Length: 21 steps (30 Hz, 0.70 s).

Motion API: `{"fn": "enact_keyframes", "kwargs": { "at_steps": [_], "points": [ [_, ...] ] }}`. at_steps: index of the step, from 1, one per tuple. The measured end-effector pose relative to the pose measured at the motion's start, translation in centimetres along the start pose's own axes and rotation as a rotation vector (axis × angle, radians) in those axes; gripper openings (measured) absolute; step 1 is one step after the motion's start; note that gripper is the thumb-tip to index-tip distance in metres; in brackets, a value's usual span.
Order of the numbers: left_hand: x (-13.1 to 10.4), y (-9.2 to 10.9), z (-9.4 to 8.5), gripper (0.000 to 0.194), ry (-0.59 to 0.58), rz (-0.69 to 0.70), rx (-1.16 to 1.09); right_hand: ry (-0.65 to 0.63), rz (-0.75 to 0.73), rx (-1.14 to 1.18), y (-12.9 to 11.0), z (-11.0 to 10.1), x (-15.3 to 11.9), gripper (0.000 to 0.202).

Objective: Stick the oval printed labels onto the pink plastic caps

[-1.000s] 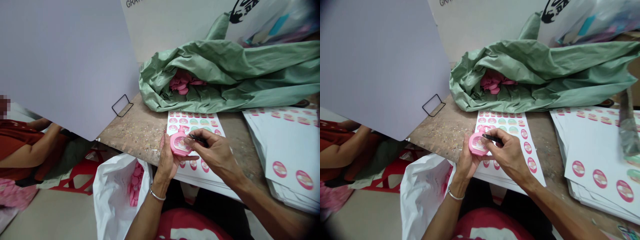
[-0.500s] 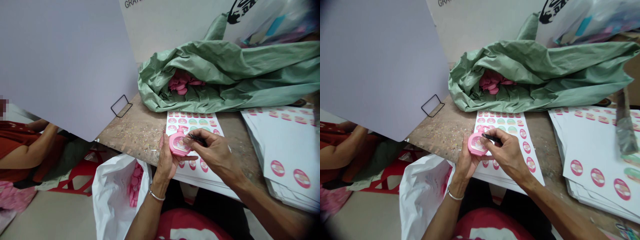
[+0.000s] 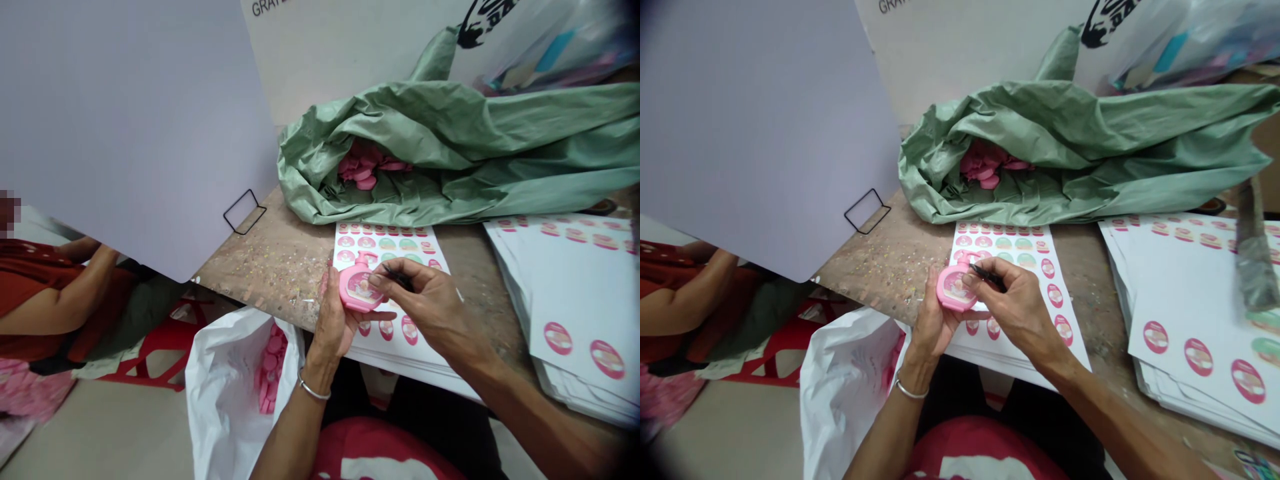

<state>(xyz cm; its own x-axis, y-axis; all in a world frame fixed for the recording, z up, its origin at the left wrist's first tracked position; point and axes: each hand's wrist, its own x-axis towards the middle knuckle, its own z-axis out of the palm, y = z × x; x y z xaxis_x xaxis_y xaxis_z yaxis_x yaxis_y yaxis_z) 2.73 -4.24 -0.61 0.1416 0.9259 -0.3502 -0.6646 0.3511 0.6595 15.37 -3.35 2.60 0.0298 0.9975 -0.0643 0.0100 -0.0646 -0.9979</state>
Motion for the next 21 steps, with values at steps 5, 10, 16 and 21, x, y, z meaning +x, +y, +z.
{"fn": "enact_keyframes", "kwargs": {
  "at_steps": [5,10,16,21],
  "points": [
    [0.2,0.0,-0.3,0.056,-0.028,0.007,-0.003,0.003,0.001,0.020,0.0,0.1,0.0,0.039],
    [0.1,0.2,-0.3,0.055,-0.013,-0.004,0.025,-0.027,0.056,0.074,-0.1,0.2,0.1,0.040],
    [0.0,0.1,-0.3,0.056,-0.023,0.003,0.001,-0.002,0.002,-0.015,0.3,0.5,0.1,0.048],
    [-0.1,0.1,0.0,0.052,-0.016,0.024,-0.001,0.012,-0.057,-0.070,1.0,0.5,0.0,0.044]
  ]
}}
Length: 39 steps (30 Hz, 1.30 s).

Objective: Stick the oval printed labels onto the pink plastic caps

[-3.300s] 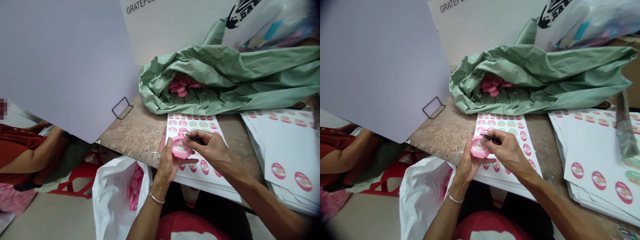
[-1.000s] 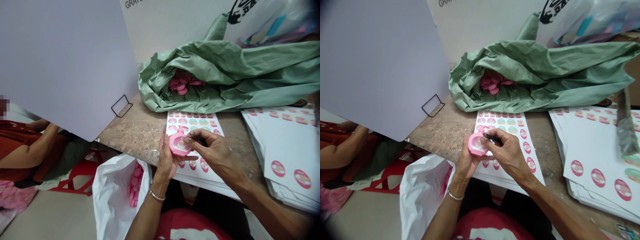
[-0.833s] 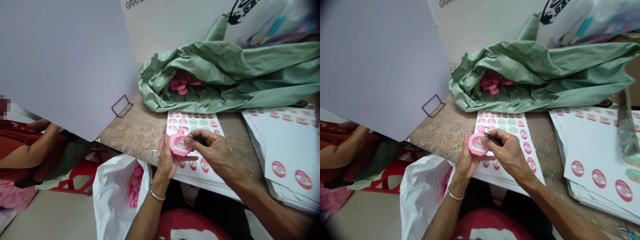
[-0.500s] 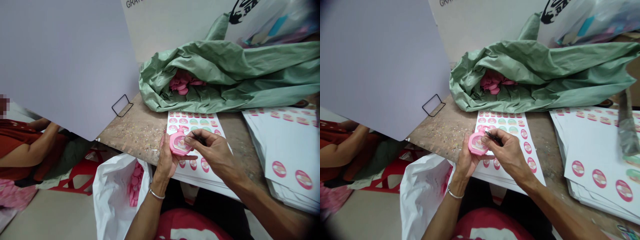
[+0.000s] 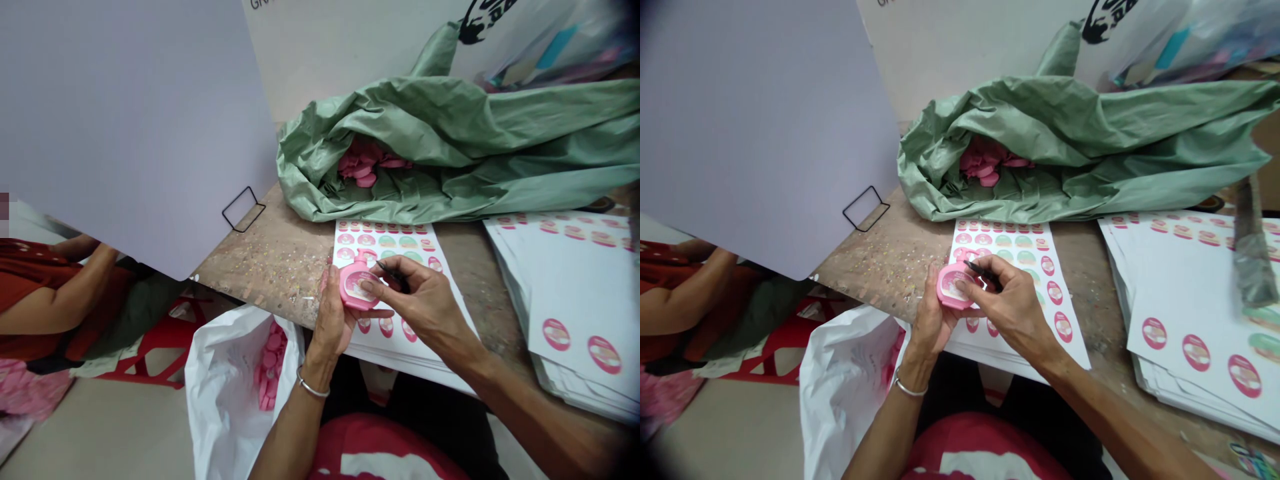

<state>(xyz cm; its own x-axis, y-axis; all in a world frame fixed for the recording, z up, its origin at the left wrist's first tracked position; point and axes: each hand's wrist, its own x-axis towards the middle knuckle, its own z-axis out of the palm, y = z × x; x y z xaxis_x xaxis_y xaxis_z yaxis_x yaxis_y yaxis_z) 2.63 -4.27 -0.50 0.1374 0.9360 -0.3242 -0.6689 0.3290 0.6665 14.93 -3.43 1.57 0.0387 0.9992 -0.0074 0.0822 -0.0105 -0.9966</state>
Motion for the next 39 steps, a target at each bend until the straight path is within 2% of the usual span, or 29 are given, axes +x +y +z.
{"fn": "enact_keyframes", "kwargs": {
  "at_steps": [8,18,25,31,39],
  "points": [
    [-0.2,-0.2,0.0,0.055,0.034,0.010,-0.023,0.017,-0.039,-0.058,0.6,-0.1,0.0,0.040],
    [-0.2,0.1,0.3,0.055,-0.004,-0.007,-0.044,0.012,-0.044,-0.068,0.2,-0.2,-0.1,0.039],
    [-0.1,0.0,0.1,0.054,0.000,0.002,-0.030,0.008,-0.024,-0.047,0.0,-0.1,-0.1,0.037],
    [-0.2,0.0,0.1,0.057,0.007,-0.012,-0.029,-0.017,0.069,0.044,-0.5,0.0,-0.2,0.038],
    [0.0,-0.2,-0.2,0.057,-0.008,0.000,-0.011,-0.021,0.037,0.011,-0.5,0.0,-0.2,0.038]
  ]
}}
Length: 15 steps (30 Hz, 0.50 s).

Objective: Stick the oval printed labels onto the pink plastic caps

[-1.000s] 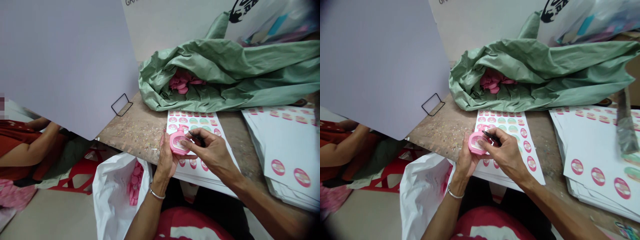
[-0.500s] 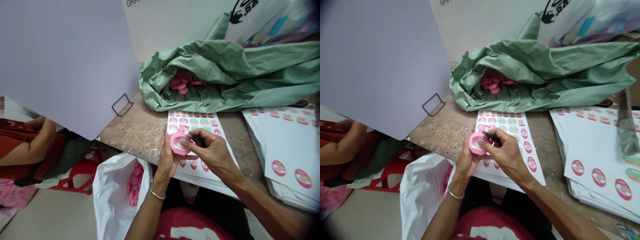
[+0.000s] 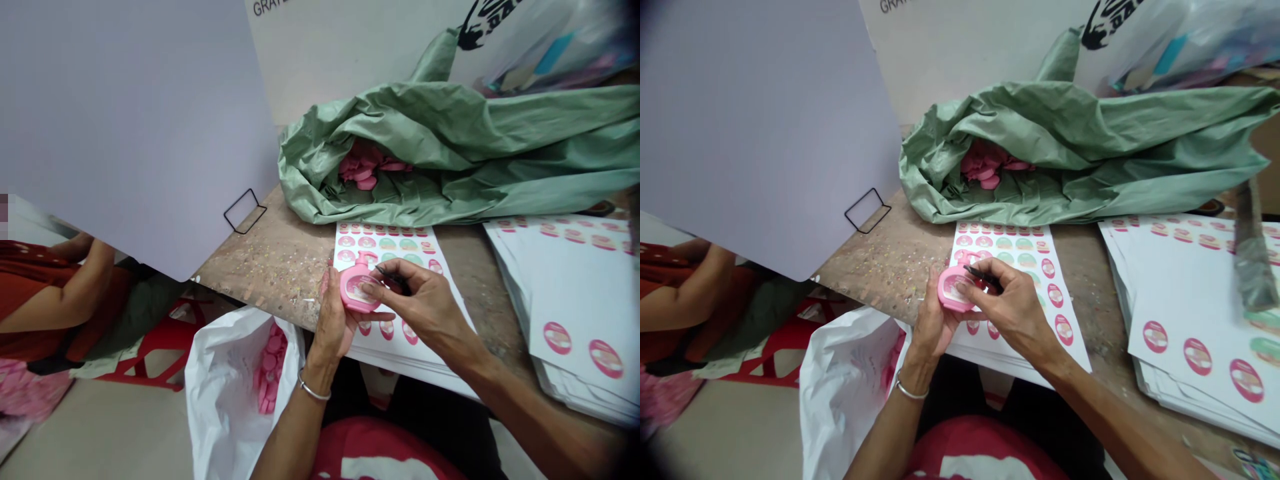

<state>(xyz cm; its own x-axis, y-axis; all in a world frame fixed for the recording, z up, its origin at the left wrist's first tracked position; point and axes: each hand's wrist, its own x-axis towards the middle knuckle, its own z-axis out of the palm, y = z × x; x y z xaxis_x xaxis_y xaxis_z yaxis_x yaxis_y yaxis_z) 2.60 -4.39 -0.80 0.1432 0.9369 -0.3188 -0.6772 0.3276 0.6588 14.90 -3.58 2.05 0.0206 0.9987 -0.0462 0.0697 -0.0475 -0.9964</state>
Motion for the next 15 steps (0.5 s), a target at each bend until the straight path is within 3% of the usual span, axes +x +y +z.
{"fn": "enact_keyframes", "kwargs": {
  "at_steps": [11,15],
  "points": [
    [-0.33,0.10,-0.12,0.068,-0.053,0.014,0.025,-0.001,-0.106,-0.133,0.42,0.05,-0.01,0.029],
    [-0.57,0.01,-0.49,0.062,-0.096,0.072,0.076,0.000,-0.118,-0.151,0.56,0.09,-0.02,0.029]
  ]
}}
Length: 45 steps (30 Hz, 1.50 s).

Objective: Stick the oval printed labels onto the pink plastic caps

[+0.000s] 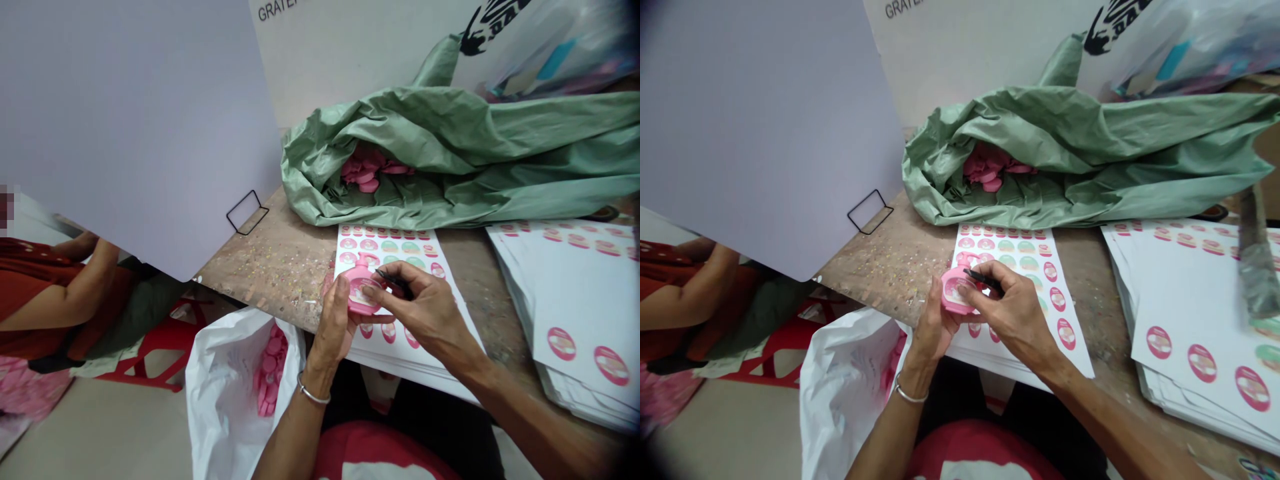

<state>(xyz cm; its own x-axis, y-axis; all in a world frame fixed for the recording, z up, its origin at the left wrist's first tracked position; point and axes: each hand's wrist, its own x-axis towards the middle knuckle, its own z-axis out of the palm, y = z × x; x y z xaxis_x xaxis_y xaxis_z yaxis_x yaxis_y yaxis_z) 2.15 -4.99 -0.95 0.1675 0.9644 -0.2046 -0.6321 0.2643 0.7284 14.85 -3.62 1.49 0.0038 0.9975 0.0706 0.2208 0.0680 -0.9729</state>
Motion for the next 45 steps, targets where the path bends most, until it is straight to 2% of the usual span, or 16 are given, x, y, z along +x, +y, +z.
{"fn": "enact_keyframes", "kwargs": {
  "at_steps": [4,9,12,15,17,20,22,24,27,31,33,39,45],
  "points": [
    [-0.3,0.2,-0.3,0.047,-0.038,0.000,0.047,-0.017,-0.009,0.005,-0.2,-0.1,0.1,0.028],
    [-0.3,0.3,-0.7,0.041,-0.025,-0.025,0.024,-0.101,-0.071,-0.081,-0.5,-0.6,0.2,0.019],
    [-0.2,0.0,-0.6,0.038,-0.001,-0.015,0.032,-0.092,-0.244,-0.277,-0.6,-0.5,-0.2,0.011],
    [-0.1,-0.1,-0.4,0.035,0.037,0.003,0.034,-0.017,-0.476,-0.505,-0.7,-0.3,-0.3,0.012],
    [-0.1,0.1,-0.4,0.035,0.041,-0.011,0.017,0.065,-0.529,-0.637,-0.7,-0.8,0.2,0.017],
    [-0.4,0.4,-0.8,0.035,0.030,-0.060,-0.008,0.257,-0.423,-0.688,-0.9,-2.8,1.6,0.036],
    [-0.6,0.3,-1.1,0.035,0.047,-0.075,-0.021,0.333,-0.310,-0.582,-0.9,-4.3,2.3,0.043],
    [-0.7,0.0,-1.3,0.035,0.061,-0.075,-0.037,0.291,-0.207,-0.432,-0.6,-5.1,2.4,0.038],
    [-0.6,-0.3,-1.2,0.043,0.056,-0.071,-0.067,0.138,-0.122,-0.267,0.0,-4.5,1.4,0.027],
    [-0.3,-0.1,-0.7,0.057,0.096,-0.108,-0.122,0.001,-0.144,-0.197,0.6,-2.1,-0.1,0.023],
    [-0.2,0.1,-0.4,0.057,0.130,-0.115,-0.132,-0.053,-0.167,-0.173,0.6,-1.3,-0.4,0.022],
    [-0.1,0.2,-0.1,0.054,0.115,-0.057,-0.116,-0.095,-0.251,-0.172,0.5,-0.4,-0.3,0.014],
    [0.0,0.1,0.0,0.059,0.097,-0.049,-0.100,-0.110,-0.112,-0.164,0.3,-0.3,0.2,0.014]
  ]
}}
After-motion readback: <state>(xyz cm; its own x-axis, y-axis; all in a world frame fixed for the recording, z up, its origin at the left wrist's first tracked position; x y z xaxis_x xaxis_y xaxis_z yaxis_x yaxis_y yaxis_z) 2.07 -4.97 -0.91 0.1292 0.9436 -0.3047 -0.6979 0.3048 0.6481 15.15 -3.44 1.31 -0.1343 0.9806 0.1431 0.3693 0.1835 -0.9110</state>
